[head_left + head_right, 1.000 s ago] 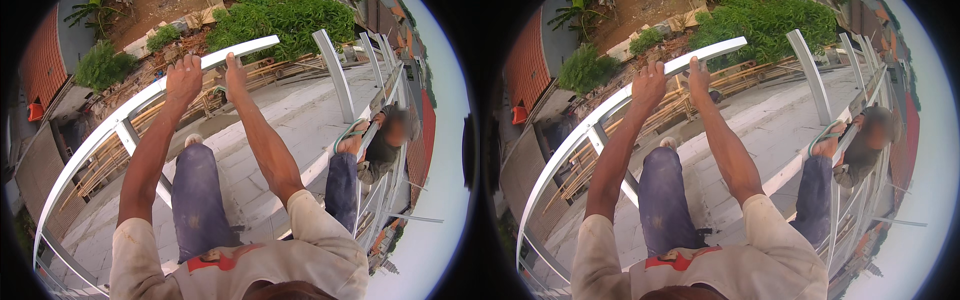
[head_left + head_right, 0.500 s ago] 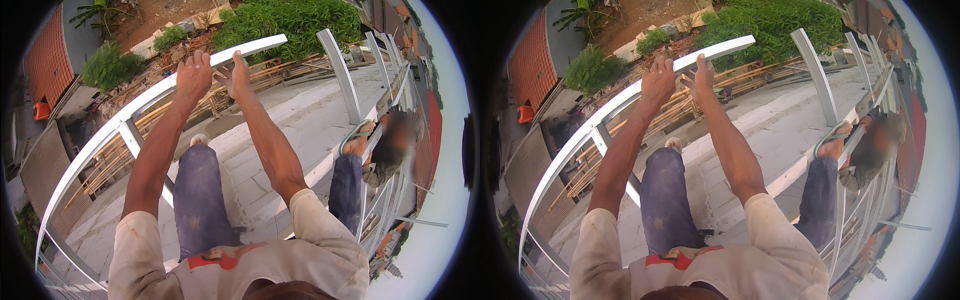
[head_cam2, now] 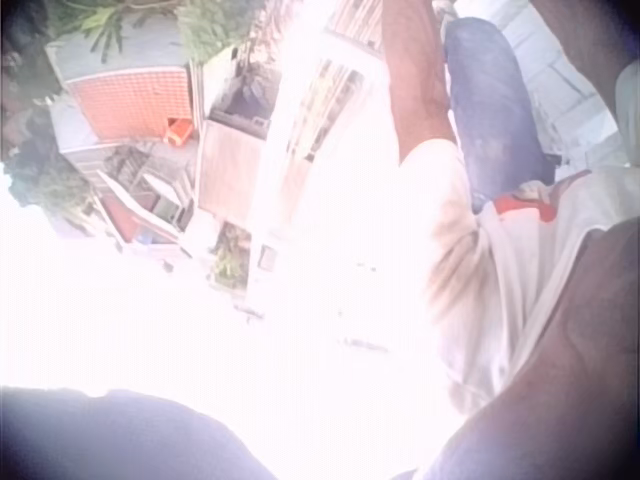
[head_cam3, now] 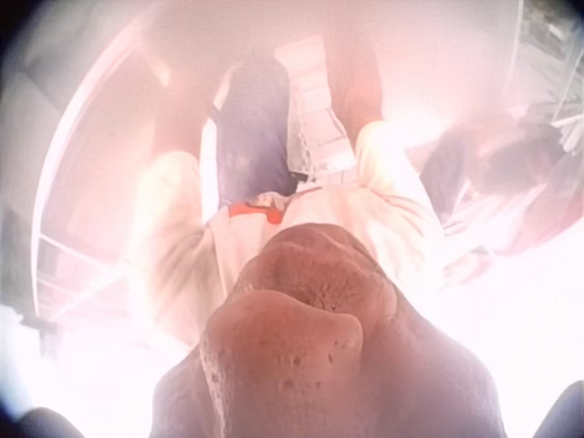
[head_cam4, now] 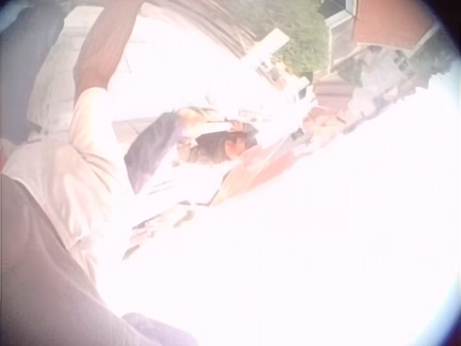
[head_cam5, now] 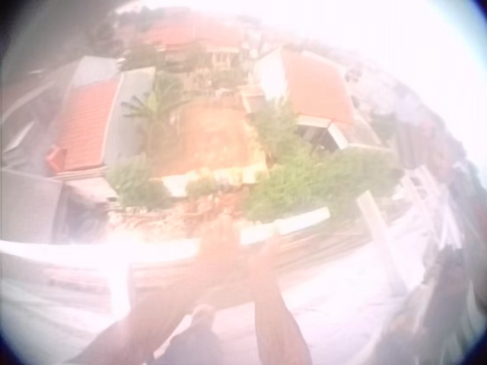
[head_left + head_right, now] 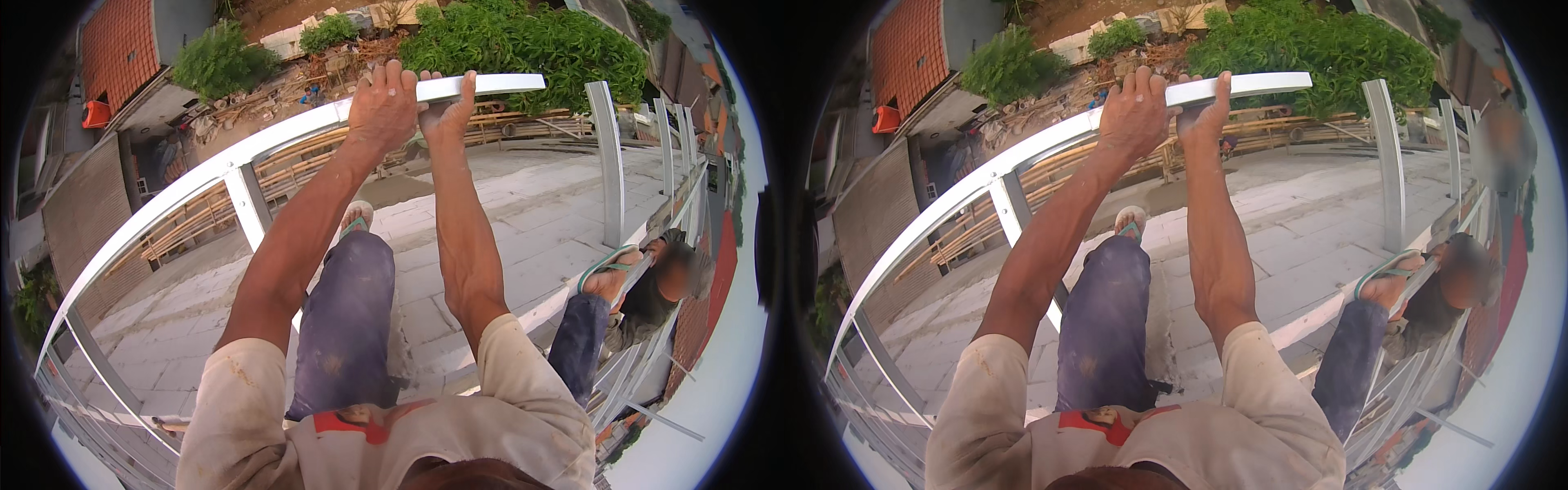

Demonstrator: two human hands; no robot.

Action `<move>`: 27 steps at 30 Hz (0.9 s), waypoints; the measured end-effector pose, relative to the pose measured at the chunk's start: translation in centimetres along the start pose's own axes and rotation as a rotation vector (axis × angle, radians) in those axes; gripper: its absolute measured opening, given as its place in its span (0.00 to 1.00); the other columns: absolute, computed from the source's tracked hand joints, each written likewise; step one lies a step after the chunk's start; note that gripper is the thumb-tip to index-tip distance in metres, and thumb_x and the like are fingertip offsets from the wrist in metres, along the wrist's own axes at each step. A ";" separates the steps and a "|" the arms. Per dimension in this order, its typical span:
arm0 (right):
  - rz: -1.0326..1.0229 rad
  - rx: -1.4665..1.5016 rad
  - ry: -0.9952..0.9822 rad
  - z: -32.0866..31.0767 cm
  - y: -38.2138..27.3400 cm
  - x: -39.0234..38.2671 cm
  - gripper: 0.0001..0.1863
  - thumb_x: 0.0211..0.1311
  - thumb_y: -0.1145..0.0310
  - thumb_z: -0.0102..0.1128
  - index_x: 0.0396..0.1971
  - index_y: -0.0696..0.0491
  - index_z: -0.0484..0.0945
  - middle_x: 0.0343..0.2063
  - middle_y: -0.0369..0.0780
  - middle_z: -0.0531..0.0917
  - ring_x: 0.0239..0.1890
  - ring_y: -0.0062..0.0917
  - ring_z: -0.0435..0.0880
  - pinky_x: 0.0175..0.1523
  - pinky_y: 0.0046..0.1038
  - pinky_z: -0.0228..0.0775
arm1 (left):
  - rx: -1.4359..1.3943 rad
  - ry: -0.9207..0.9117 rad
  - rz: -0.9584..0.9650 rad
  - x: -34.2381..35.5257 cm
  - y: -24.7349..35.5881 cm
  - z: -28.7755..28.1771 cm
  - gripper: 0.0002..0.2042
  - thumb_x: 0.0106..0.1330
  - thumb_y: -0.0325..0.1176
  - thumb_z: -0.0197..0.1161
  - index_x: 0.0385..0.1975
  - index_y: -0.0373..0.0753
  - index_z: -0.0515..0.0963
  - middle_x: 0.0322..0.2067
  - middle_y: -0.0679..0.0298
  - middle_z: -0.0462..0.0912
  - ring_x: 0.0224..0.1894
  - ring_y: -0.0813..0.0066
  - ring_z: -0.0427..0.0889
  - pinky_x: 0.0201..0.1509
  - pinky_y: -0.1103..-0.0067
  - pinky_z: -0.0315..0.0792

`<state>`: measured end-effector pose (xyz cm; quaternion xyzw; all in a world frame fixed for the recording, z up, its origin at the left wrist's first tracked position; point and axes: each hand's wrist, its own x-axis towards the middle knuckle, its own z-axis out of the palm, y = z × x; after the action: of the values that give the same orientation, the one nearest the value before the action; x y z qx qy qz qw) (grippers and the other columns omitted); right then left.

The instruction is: The person positions a long white metal beam onto a roof truss framework and secures it using a green cordless drill. Another worker assists by handing over screws and holding parts of the structure. The person drills multiple fasteners into the beam to attach it to the existing frame.

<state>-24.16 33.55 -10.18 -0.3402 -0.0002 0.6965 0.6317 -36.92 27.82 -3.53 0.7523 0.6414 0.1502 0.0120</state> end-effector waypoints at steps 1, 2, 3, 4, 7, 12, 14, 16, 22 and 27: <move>0.004 -0.018 -0.007 -0.1 0.1 0.1 0.30 0.62 0.42 0.71 0.48 0.48 0.69 0.39 0.40 0.76 0.45 0.35 0.80 0.47 0.42 0.79 | -0.006 -0.005 0.005 0.2 0.2 0.1 0.22 0.65 0.48 0.69 0.44 0.35 0.72 0.44 0.56 0.72 0.48 0.57 0.79 0.47 0.62 0.76; 0.007 -0.035 -0.012 -0.3 0.6 0.1 0.30 0.61 0.42 0.71 0.47 0.48 0.69 0.37 0.39 0.77 0.44 0.34 0.80 0.46 0.41 0.79 | -0.004 -0.001 -0.006 -0.1 0.0 0.2 0.22 0.65 0.48 0.69 0.44 0.35 0.72 0.44 0.56 0.72 0.48 0.57 0.79 0.47 0.62 0.76; 0.001 -0.053 -0.023 -0.1 0.7 0.3 0.29 0.61 0.42 0.72 0.46 0.47 0.70 0.36 0.38 0.77 0.42 0.33 0.81 0.46 0.41 0.79 | -0.006 0.012 -0.013 -0.2 -0.2 -0.1 0.22 0.65 0.48 0.69 0.44 0.35 0.72 0.44 0.56 0.72 0.48 0.57 0.79 0.47 0.62 0.76; -0.012 -0.082 -0.077 0.0 0.9 0.3 0.27 0.59 0.44 0.73 0.45 0.46 0.71 0.32 0.36 0.77 0.39 0.30 0.82 0.43 0.40 0.79 | -0.010 0.023 -0.025 -0.3 -0.2 -0.3 0.22 0.65 0.48 0.69 0.44 0.35 0.72 0.44 0.56 0.72 0.49 0.57 0.79 0.47 0.62 0.76; -0.020 -0.091 -0.071 0.2 0.3 0.5 0.23 0.57 0.49 0.74 0.41 0.45 0.73 0.31 0.35 0.77 0.35 0.27 0.81 0.40 0.35 0.78 | -0.037 0.037 -0.013 0.1 0.2 -0.5 0.22 0.65 0.48 0.69 0.44 0.35 0.72 0.44 0.56 0.72 0.49 0.56 0.79 0.48 0.62 0.76; -0.049 -0.089 -0.017 0.8 0.1 0.2 0.20 0.59 0.53 0.74 0.41 0.47 0.74 0.30 0.34 0.77 0.34 0.26 0.81 0.40 0.34 0.77 | -0.044 -0.068 -0.043 0.5 0.4 -0.6 0.23 0.66 0.48 0.69 0.46 0.35 0.71 0.47 0.56 0.72 0.53 0.55 0.76 0.53 0.61 0.74; -0.063 -0.064 0.007 0.0 0.0 1.0 0.18 0.59 0.56 0.74 0.40 0.47 0.75 0.30 0.33 0.77 0.33 0.24 0.80 0.40 0.33 0.75 | -0.055 -0.104 -0.055 0.8 0.8 -0.8 0.23 0.66 0.48 0.69 0.46 0.35 0.70 0.47 0.55 0.72 0.54 0.55 0.76 0.54 0.61 0.73; -0.060 -0.060 -0.031 0.2 0.1 0.9 0.17 0.59 0.57 0.73 0.40 0.47 0.76 0.31 0.33 0.77 0.33 0.23 0.79 0.39 0.32 0.74 | -0.026 -0.118 -0.061 0.8 0.7 -1.2 0.23 0.66 0.48 0.69 0.46 0.35 0.70 0.47 0.55 0.72 0.55 0.55 0.76 0.54 0.61 0.73; -0.061 -0.064 0.016 1.7 -0.3 0.0 0.19 0.54 0.57 0.74 0.41 0.45 0.76 0.34 0.33 0.77 0.37 0.25 0.78 0.40 0.34 0.73 | 0.025 -0.110 -0.026 0.8 0.6 -1.0 0.23 0.67 0.47 0.67 0.47 0.35 0.71 0.48 0.54 0.72 0.54 0.52 0.76 0.51 0.59 0.74; -0.011 -0.060 0.104 1.4 -0.8 0.3 0.21 0.53 0.61 0.75 0.44 0.51 0.77 0.37 0.36 0.77 0.38 0.29 0.79 0.43 0.37 0.74 | -0.005 -0.329 -0.046 2.9 0.1 -1.5 0.30 0.62 0.48 0.71 0.53 0.34 0.68 0.50 0.48 0.78 0.51 0.47 0.82 0.53 0.56 0.77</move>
<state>-24.14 34.61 -8.91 -0.3947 0.0100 0.6741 0.6243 -36.83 30.39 -1.46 0.7519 0.6474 0.0264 0.1219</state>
